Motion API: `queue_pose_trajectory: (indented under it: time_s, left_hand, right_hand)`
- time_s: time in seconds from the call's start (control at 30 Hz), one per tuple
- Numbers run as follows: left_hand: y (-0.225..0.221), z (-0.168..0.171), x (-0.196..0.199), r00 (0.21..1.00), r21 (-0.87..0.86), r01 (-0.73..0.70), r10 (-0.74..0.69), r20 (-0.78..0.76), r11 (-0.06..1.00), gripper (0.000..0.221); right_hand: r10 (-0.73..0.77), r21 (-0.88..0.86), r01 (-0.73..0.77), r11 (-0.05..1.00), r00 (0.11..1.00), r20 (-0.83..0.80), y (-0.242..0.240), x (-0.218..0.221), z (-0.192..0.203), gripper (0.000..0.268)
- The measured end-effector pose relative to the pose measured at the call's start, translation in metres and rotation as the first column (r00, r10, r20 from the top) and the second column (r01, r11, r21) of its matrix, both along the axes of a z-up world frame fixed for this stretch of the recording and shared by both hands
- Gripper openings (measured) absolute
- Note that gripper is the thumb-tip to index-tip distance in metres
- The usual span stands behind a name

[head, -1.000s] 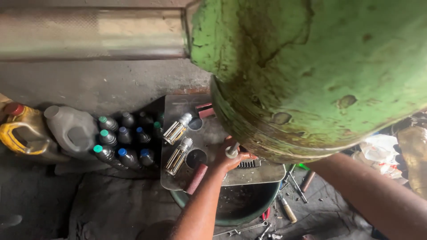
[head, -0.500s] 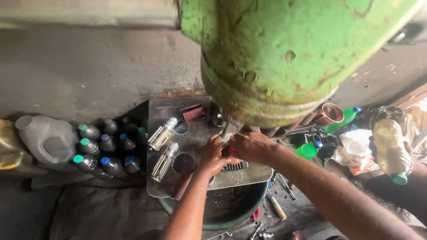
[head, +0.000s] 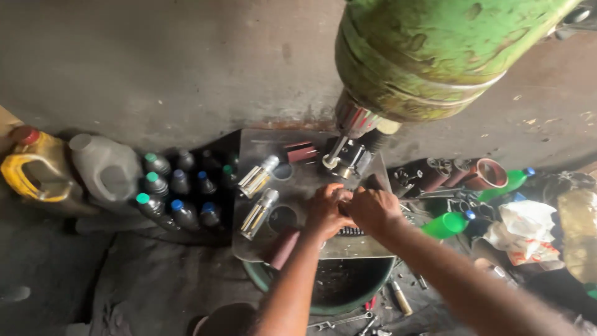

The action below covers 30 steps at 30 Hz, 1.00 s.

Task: The recorder uses a honing machine and oil to refine the internal surface of a motorcycle engine cylinder.

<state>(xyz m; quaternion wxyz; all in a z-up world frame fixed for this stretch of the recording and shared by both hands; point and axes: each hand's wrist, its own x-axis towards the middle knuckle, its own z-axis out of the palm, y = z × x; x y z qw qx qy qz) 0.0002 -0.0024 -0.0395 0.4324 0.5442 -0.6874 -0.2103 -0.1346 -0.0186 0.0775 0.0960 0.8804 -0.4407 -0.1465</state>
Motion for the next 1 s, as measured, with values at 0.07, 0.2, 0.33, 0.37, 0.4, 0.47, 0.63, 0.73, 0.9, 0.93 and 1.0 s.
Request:
queue_pose_trajectory:
  time_s: [0.07, 0.2, 0.33, 0.37, 0.4, 0.47, 0.63, 0.73, 0.9, 0.93, 1.0]
  left_hand:
    - [-0.002, -0.001, -0.004, 0.999, -0.054, -0.032, 0.032, -0.015, 0.998, 0.079]
    - [0.006, 0.028, -0.005, 0.965, -0.086, -0.184, 0.196, 0.174, 0.979, 0.097]
    - [0.019, 0.055, 0.003, 0.974, 0.084, -0.187, 0.173, 0.149, 0.979, 0.108]
    - [0.014, 0.047, 0.004, 0.952, 0.007, -0.198, 0.191, 0.241, 0.98, 0.102]
    - [0.011, 0.039, 0.004, 0.92, -0.07, -0.201, 0.213, 0.329, 0.977, 0.096]
    - [0.0, 0.033, 0.014, 0.908, 0.051, -0.289, 0.256, 0.332, 0.956, 0.088]
    - [0.025, 0.109, 0.042, 0.95, 0.121, -0.265, 0.28, -0.135, 0.957, 0.096]
    - [0.043, 0.14, 0.05, 0.6, 0.235, 0.043, 0.163, -0.783, 0.971, 0.095]
    - [0.036, 0.122, 0.046, 0.78, 0.368, 0.047, 0.196, -0.595, 0.929, 0.04]
    - [0.037, 0.119, 0.044, 0.78, 0.379, 0.054, 0.198, -0.594, 0.924, 0.04]
    - [0.033, 0.118, 0.037, 0.855, 0.225, -0.039, 0.149, -0.497, 0.974, 0.04]
  right_hand:
    - [0.214, -0.145, -0.246, 0.958, 0.955, -0.206, 0.018, 0.01, 0.037, 0.029]
    - [0.544, -0.112, -0.77, 0.629, 0.538, -0.644, -0.012, -0.003, 0.013, 0.033]
    - [0.51, 0.027, -0.595, 0.804, 0.664, -0.547, -0.042, 0.016, -0.026, 0.021]
    - [0.298, 0.058, -0.322, 0.945, 0.775, -0.558, -0.046, 0.027, -0.028, 0.021]
    - [0.062, 0.082, -0.018, 0.996, 0.816, -0.575, -0.049, 0.037, -0.029, 0.024]
    - [-0.03, 0.085, 0.094, 0.992, 0.826, -0.563, -0.05, 0.05, -0.014, 0.025]
    - [0.036, 0.05, -0.006, 0.999, 0.769, -0.638, 0.0, 0.035, 0.025, 0.028]
    - [0.33, -0.122, -0.568, 0.814, 0.626, -0.706, 0.002, 0.01, 0.014, 0.039]
    - [0.501, -0.006, -0.605, 0.796, 0.666, -0.553, -0.041, -0.004, -0.024, 0.03]
    - [0.503, 0.004, -0.599, 0.801, 0.668, -0.548, -0.037, 0.005, -0.03, 0.03]
    - [0.198, -0.029, -0.233, 0.972, 0.878, -0.437, -0.036, 0.019, -0.034, 0.048]
